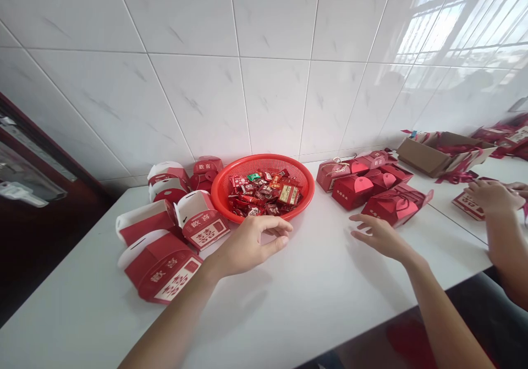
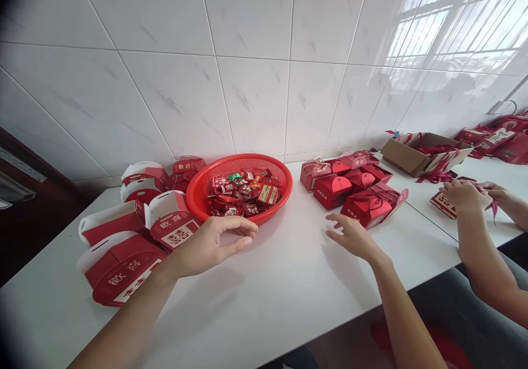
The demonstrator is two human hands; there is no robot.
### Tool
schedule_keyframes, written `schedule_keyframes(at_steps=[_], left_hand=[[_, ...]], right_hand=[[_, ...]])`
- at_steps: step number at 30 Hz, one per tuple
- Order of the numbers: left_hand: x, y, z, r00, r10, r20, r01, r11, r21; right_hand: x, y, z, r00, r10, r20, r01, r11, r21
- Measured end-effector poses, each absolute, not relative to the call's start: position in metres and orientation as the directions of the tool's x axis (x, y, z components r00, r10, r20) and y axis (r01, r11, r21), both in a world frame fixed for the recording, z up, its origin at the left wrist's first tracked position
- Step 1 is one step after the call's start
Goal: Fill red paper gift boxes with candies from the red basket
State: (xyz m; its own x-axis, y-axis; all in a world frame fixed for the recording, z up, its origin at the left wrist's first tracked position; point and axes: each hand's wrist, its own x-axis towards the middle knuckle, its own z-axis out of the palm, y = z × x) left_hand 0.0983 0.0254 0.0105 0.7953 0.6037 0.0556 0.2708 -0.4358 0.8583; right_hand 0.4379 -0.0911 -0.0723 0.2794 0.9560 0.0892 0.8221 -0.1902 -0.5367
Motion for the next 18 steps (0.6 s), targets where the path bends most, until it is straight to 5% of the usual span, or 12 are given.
schedule_keyframes(at_steps=[5,18], left_hand=[[0.095,0.026,0.011,0.792,0.606,0.067,0.270,-0.447,0.853],[0.094,0.026,0.011,0.808,0.586,0.060,0.270,-0.459,0.847]], right_hand=[[0.459,-0.076,-0.099,0.465,0.873,0.149,0.836,-0.378,-0.397],[0.521,-0.065,-0.097,0.532,0.812,0.239,0.811,-0.407,-0.420]])
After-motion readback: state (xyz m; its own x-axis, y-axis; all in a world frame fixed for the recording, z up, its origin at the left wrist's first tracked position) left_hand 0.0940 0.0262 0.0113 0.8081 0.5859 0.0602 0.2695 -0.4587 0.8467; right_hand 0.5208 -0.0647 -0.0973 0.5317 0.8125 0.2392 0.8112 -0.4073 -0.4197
